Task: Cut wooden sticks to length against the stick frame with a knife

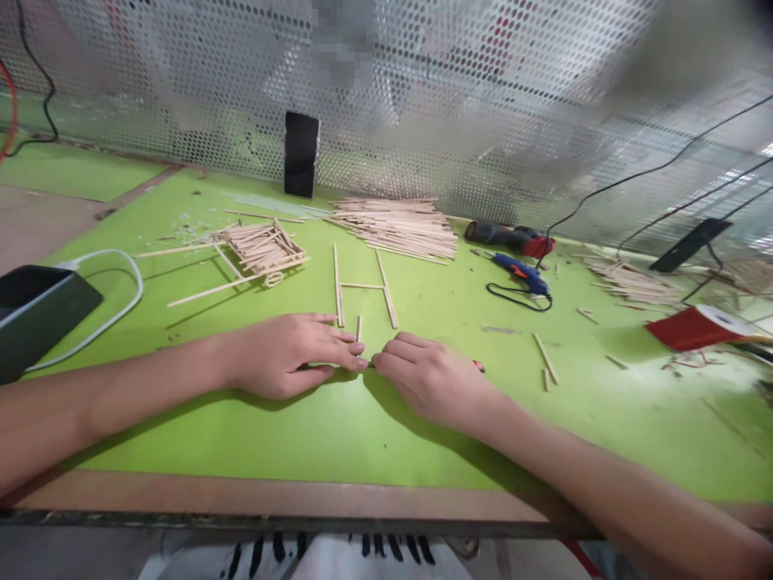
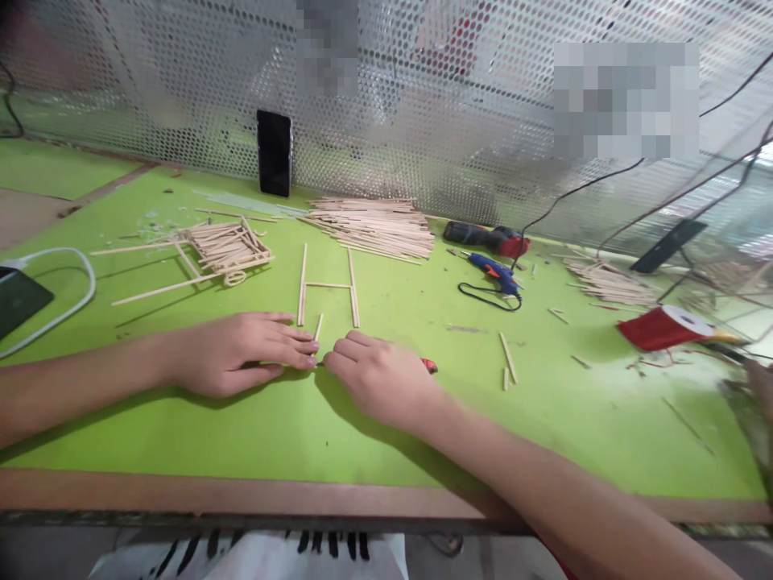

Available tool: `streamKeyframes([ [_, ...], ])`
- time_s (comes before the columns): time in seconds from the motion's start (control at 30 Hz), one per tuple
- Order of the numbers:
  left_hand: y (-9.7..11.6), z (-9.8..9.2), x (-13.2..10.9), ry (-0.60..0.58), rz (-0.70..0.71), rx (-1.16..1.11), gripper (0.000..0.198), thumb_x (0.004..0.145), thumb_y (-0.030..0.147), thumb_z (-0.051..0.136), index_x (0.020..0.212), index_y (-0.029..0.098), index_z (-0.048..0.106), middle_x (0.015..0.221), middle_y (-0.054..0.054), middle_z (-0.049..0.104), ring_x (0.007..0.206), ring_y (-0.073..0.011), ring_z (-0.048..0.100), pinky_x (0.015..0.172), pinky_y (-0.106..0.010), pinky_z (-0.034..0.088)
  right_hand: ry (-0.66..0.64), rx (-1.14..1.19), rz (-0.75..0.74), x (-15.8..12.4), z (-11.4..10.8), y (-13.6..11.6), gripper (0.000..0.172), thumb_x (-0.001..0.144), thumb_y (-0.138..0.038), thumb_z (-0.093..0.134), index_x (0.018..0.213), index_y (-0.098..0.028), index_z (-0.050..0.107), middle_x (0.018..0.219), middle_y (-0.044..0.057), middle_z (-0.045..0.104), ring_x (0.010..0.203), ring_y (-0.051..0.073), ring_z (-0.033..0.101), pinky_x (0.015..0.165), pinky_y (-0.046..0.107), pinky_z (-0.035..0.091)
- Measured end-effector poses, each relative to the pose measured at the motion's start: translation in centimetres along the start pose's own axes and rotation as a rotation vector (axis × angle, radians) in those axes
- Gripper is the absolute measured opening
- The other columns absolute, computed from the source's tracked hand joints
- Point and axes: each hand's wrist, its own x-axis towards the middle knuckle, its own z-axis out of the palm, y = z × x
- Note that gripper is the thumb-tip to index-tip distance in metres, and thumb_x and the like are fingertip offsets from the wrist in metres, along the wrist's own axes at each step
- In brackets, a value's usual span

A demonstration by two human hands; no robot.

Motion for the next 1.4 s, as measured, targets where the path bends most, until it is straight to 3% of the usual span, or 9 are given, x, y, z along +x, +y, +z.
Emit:
streamKeyframes([
  [0.23, 0.1, 0.1, -0.2, 0.031, 0.039, 0.037, 0.041, 0.104, 0.018, 0.055, 0.141, 0.024, 0.07, 0.146, -0.008, 0.071, 0.136, -0.0265, 0.068, 0.12, -0.046, 0.051, -0.01, -0.073, 0.039, 0.2, 0.1, -0.4, 0.02, 0.106, -0.011, 0.049, 0.096, -0.017, 0.066, 0.089, 0.006, 0.067, 0.082, 0.02, 0.058, 0.074, 0.032, 0.043],
  [0.37, 0.3, -0.1, -0.2, 0.0, 0.033, 0.062, 0.041, 0.105, 0.022, 0.055, 0.143, 0.024, 0.068, 0.149, -0.009, 0.069, 0.139, -0.0273, 0.065, 0.119, -0.045, 0.05, 0.063, -0.111, 0.052, 0.4, 0.1, -0.6, 0.027, 0.112, -0.021, 0.048, 0.092, -0.017, 0.067, 0.084, 0.004, 0.067, 0.078, 0.019, 0.058, 0.073, 0.033, 0.042],
  [0.63, 0.0, -0.1, 0.3, -0.032, 0.023, -0.014, 0.04, 0.104, 0.019, 0.053, 0.142, 0.02, 0.068, 0.15, -0.009, 0.068, 0.141, -0.0272, 0.064, 0.12, -0.044, 0.05, 0.069, -0.015, -0.007, 0.7, 0.1, -0.5, 0.027, 0.107, -0.009, 0.044, 0.096, -0.015, 0.067, 0.086, 0.006, 0.067, 0.079, 0.02, 0.056, 0.074, 0.032, 0.046],
  [0.97, -0.1, 0.1, 0.0, 0.013, 0.013, -0.047, 0.037, 0.104, 0.02, 0.053, 0.137, 0.02, 0.071, 0.143, -0.012, 0.073, 0.132, -0.0281, 0.07, 0.111, -0.041, 0.058, 0.061, 0.021, -0.007, 1.2, 0.2, -0.5, 0.03, 0.11, -0.011, 0.041, 0.096, -0.016, 0.067, 0.085, 0.006, 0.065, 0.08, 0.02, 0.057, 0.073, 0.031, 0.046],
  [1.2, 0.0, 0.2, -0.7, 0.037, 0.033, 0.002, 0.04, 0.103, 0.025, 0.059, 0.142, 0.021, 0.068, 0.15, -0.009, 0.068, 0.141, -0.0273, 0.064, 0.122, -0.043, 0.05, 0.078, -0.006, -0.015, 1.3, 0.3, -0.6, 0.027, 0.109, -0.011, 0.045, 0.093, -0.016, 0.066, 0.083, 0.006, 0.065, 0.078, 0.02, 0.056, 0.073, 0.032, 0.045],
  [1.4, 0.1, 0.0, -0.2, -0.012, 0.009, 0.001, 0.042, 0.101, 0.024, 0.058, 0.142, 0.021, 0.067, 0.149, -0.009, 0.07, 0.14, -0.0295, 0.065, 0.12, -0.046, 0.05, 0.079, -0.003, -0.024, 1.2, 0.3, -0.4, 0.026, 0.11, -0.012, 0.044, 0.097, -0.015, 0.067, 0.085, 0.006, 0.067, 0.08, 0.021, 0.057, 0.074, 0.032, 0.046],
])
